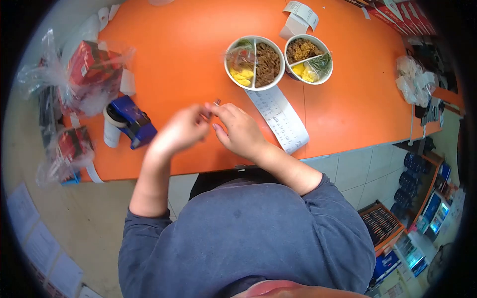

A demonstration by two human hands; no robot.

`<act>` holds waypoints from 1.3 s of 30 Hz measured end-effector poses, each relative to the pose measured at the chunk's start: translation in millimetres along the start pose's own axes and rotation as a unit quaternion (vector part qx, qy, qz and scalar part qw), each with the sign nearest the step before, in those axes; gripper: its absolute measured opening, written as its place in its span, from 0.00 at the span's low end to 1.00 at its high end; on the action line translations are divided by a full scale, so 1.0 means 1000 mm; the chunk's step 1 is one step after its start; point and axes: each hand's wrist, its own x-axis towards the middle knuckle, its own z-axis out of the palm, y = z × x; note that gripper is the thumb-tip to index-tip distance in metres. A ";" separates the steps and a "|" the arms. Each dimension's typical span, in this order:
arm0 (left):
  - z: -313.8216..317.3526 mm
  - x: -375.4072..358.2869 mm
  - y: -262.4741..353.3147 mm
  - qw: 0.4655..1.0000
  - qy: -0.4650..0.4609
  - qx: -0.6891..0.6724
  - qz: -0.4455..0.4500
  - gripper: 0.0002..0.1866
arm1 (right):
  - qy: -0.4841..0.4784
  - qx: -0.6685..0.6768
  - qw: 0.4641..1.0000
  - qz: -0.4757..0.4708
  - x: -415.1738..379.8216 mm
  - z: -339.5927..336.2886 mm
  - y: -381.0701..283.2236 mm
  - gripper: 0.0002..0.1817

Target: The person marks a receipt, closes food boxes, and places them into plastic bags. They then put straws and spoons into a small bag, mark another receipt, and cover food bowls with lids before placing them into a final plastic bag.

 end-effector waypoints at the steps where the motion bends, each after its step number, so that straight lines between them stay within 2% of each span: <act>1: 0.029 -0.006 -0.004 0.998 0.041 0.006 0.050 0.13 | -0.004 0.000 1.000 -0.027 -0.009 -0.007 0.009 0.21; 2: 0.054 -0.008 -0.008 0.992 0.081 0.016 0.100 0.14 | -0.004 0.002 0.999 -0.054 -0.021 -0.016 0.020 0.20; 5: 0.106 -0.001 0.011 0.989 0.055 -0.120 0.063 0.17 | 0.017 0.003 0.997 -0.079 -0.048 -0.048 0.054 0.16; 6: 0.119 0.015 0.008 0.980 0.143 -0.063 0.124 0.18 | 0.025 0.001 0.996 -0.081 -0.053 -0.059 0.066 0.14; 8: 0.144 0.046 -0.002 0.918 0.313 0.054 0.239 0.19 | 0.010 0.154 0.987 0.049 -0.060 -0.071 0.103 0.11; 10: 0.171 0.050 0.002 0.901 0.342 0.177 0.200 0.21 | -0.006 0.314 0.937 0.154 -0.074 -0.078 0.121 0.08; 12: 0.194 0.050 -0.001 0.878 0.362 0.261 0.174 0.23 | -0.020 0.476 0.849 0.228 -0.081 -0.083 0.130 0.06; 13: 0.213 0.042 -0.006 0.870 0.367 0.284 0.168 0.24 | 0.020 0.438 0.881 0.179 -0.077 -0.084 0.129 0.06; 16: 0.241 0.025 -0.015 0.868 0.363 0.302 0.156 0.25 | 0.023 0.246 0.966 0.073 -0.048 -0.083 0.142 0.07; 19: 0.243 0.023 -0.021 0.865 0.363 0.296 0.180 0.23 | 0.031 0.122 0.992 0.030 -0.022 -0.072 0.148 0.07; 22: 0.243 0.023 -0.021 0.867 0.356 0.286 0.198 0.23 | -0.007 0.029 0.999 0.016 -0.016 -0.070 0.141 0.07; 25: 0.244 0.022 -0.020 0.865 0.358 0.275 0.221 0.23 | -0.019 0.072 0.997 -0.008 -0.021 -0.075 0.144 0.06; 28: 0.243 0.023 -0.024 0.854 0.357 0.277 0.258 0.21 | -0.006 0.059 0.998 -0.007 -0.018 -0.073 0.143 0.06; 29: 0.244 0.023 -0.026 0.852 0.355 0.278 0.266 0.20 | -0.029 0.081 0.996 0.024 -0.017 -0.076 0.140 0.06; 32: 0.243 0.025 -0.027 0.849 0.351 0.278 0.280 0.18 | -0.086 0.081 0.993 -0.005 -0.025 -0.080 0.140 0.06; 33: 0.244 0.025 -0.028 0.850 0.348 0.276 0.282 0.18 | -0.068 0.077 0.995 -0.019 -0.026 -0.076 0.141 0.06; 36: 0.243 0.024 -0.027 0.849 0.353 0.269 0.285 0.17 | 0.005 0.092 0.995 0.039 -0.018 -0.078 0.139 0.06; 39: 0.242 0.024 -0.026 0.840 0.367 0.271 0.293 0.18 | -0.071 0.074 0.994 -0.019 -0.027 -0.083 0.141 0.05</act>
